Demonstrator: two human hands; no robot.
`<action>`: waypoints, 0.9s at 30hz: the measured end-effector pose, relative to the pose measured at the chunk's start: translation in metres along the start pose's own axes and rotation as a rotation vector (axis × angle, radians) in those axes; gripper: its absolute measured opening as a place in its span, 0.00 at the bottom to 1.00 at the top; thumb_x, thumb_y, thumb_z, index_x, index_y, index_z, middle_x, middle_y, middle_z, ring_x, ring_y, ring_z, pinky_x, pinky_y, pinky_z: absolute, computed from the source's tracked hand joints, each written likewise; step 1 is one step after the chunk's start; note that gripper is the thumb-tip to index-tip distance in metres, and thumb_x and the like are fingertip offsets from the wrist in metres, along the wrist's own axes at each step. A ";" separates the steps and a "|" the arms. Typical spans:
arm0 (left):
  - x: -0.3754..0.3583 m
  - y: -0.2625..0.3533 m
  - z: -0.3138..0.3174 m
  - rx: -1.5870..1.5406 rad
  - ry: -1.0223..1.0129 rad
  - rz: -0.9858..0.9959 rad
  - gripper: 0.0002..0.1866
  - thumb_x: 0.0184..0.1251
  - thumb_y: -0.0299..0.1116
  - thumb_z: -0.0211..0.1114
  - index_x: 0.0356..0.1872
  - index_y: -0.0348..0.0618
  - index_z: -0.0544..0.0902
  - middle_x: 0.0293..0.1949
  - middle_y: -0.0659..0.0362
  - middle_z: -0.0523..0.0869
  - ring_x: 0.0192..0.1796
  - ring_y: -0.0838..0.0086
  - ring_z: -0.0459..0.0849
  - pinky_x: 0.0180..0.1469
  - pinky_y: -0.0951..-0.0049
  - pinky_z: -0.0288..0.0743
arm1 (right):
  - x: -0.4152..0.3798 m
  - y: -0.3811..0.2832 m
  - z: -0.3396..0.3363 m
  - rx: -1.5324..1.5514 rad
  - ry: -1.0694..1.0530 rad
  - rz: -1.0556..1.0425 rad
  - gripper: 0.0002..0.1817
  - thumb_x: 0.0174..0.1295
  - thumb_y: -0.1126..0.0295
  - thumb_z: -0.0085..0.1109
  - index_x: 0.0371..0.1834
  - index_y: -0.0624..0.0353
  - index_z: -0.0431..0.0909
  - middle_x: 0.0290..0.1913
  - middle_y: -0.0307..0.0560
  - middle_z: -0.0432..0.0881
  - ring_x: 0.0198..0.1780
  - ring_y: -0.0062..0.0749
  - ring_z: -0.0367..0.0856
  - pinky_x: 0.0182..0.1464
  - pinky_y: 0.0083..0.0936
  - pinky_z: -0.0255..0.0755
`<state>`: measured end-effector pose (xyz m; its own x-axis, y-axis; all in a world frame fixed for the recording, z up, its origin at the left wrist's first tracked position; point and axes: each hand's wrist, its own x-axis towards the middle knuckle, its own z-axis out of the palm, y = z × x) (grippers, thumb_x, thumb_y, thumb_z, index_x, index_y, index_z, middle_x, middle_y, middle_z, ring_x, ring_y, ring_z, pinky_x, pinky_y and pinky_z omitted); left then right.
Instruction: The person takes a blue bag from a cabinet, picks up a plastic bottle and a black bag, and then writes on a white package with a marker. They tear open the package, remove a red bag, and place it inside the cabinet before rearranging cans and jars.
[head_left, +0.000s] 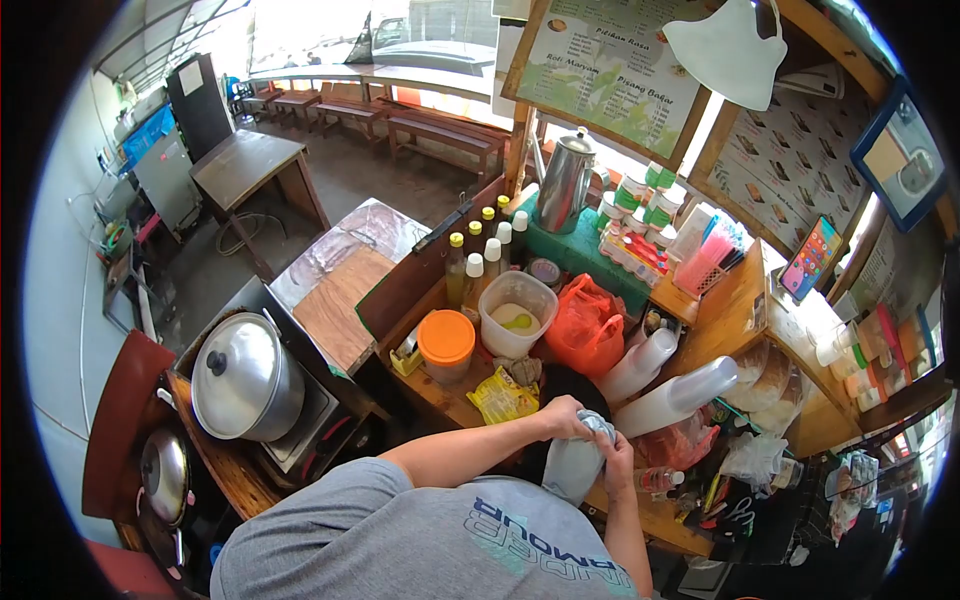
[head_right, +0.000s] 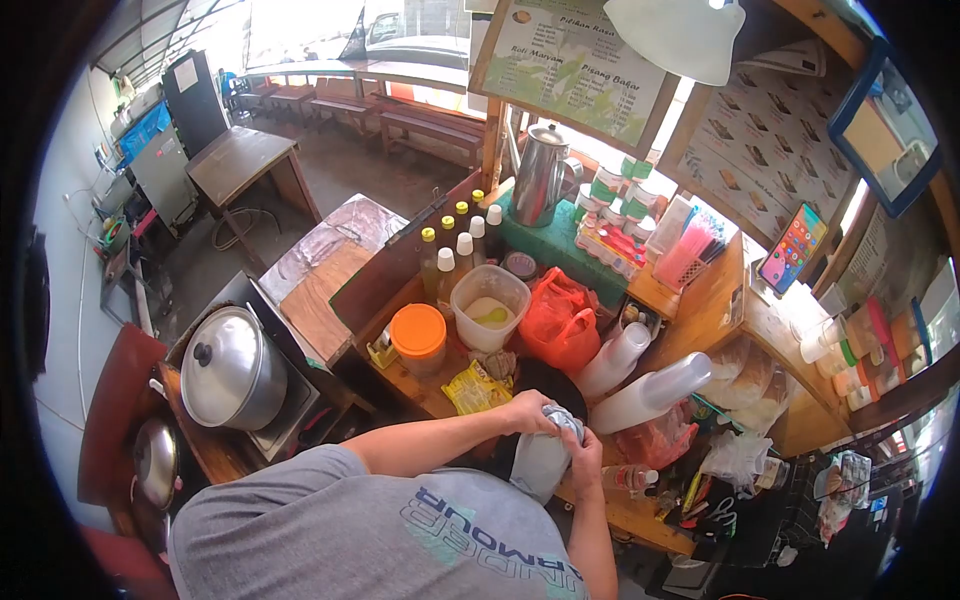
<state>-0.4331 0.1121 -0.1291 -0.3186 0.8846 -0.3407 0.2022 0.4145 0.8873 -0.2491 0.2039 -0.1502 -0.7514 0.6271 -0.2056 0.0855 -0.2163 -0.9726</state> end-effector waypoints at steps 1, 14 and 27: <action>0.003 -0.003 0.002 -0.002 -0.006 -0.002 0.27 0.41 0.49 0.80 0.39 0.38 0.90 0.37 0.50 0.90 0.39 0.63 0.89 0.47 0.65 0.81 | 0.005 -0.002 -0.003 0.112 -0.005 0.077 0.22 0.65 0.52 0.67 0.48 0.61 0.83 0.43 0.36 0.83 0.42 0.20 0.77 0.47 0.20 0.71; 0.004 -0.008 -0.020 -0.022 -0.423 -0.144 0.37 0.44 0.57 0.80 0.57 0.52 0.85 0.53 0.59 0.86 0.57 0.66 0.83 0.52 0.56 0.84 | 0.022 -0.003 -0.012 -0.305 -0.139 0.251 0.24 0.63 0.52 0.70 0.45 0.66 0.87 0.37 0.37 0.85 0.35 0.18 0.78 0.39 0.20 0.73; -0.006 -0.005 0.004 -0.632 -0.341 -0.179 0.22 0.52 0.23 0.74 0.52 0.42 0.83 0.44 0.62 0.86 0.47 0.74 0.85 0.49 0.70 0.79 | 0.005 -0.005 0.008 0.129 0.068 0.066 0.09 0.59 0.69 0.74 0.37 0.60 0.84 0.35 0.35 0.85 0.34 0.15 0.79 0.38 0.15 0.73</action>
<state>-0.4285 0.1054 -0.1328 0.0296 0.8748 -0.4836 -0.4307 0.4478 0.7836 -0.2584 0.2021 -0.1454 -0.7003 0.6569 -0.2794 0.0453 -0.3497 -0.9358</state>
